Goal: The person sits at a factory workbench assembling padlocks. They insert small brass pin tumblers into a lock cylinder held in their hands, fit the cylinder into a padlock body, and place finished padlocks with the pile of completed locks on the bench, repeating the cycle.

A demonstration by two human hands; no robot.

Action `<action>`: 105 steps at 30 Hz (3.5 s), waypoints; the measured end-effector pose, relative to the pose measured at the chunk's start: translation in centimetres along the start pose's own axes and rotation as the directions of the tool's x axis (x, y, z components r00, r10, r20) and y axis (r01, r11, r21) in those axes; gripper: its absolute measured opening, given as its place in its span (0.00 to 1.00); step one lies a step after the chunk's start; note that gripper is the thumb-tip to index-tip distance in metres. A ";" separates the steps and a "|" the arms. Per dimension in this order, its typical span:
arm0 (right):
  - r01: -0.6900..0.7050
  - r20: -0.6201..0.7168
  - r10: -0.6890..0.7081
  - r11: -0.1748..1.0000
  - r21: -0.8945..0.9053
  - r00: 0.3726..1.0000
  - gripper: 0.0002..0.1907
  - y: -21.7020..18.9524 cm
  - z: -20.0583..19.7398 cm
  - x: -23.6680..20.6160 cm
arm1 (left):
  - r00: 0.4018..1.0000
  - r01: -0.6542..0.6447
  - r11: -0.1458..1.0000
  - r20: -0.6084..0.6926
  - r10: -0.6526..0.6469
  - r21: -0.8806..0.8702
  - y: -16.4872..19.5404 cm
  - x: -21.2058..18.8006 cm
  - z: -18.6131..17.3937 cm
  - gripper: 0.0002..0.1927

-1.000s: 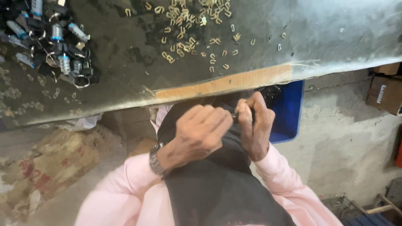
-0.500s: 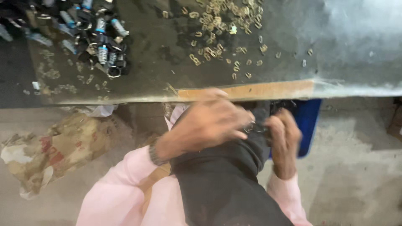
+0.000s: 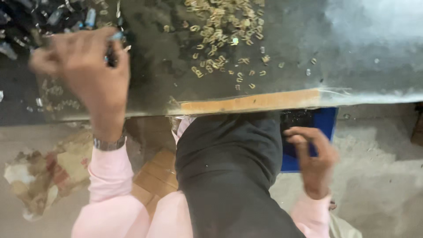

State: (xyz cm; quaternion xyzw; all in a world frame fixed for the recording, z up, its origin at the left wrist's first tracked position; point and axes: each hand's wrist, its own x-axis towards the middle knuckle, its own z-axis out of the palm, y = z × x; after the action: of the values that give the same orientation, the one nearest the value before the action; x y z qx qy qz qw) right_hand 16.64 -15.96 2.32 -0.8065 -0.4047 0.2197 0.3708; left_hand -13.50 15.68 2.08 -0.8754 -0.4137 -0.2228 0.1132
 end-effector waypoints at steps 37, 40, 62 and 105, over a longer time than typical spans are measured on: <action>-0.339 0.343 0.053 0.356 0.871 0.938 0.16 -2.9 5.6 1.3 | 0.788 0.611 -0.183 0.615 0.041 -0.771 16.7 -2.9 -2.5 0.12; -0.375 0.362 0.119 0.457 0.807 0.925 0.16 -3.0 5.3 1.0 | 0.854 0.521 -0.167 0.509 0.111 -0.837 16.9 -2.8 -2.3 0.07; -0.365 0.334 0.148 0.343 0.866 0.931 0.14 -1.1 6.3 -0.5 | 0.933 0.351 0.174 0.359 0.015 -0.920 18.2 -2.5 -3.3 0.11; -0.084 0.144 -0.007 0.782 0.618 0.990 0.21 -3.9 -1.9 12.5 | 0.860 0.509 -0.448 0.459 0.223 -0.735 16.7 -2.5 -1.6 0.09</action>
State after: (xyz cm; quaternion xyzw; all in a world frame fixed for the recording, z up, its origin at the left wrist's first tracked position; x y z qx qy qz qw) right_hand 23.20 -5.04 5.84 -0.6302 -0.3176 0.4035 0.5823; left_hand -2.43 2.84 2.05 -0.4997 -0.1668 -0.2787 -0.8030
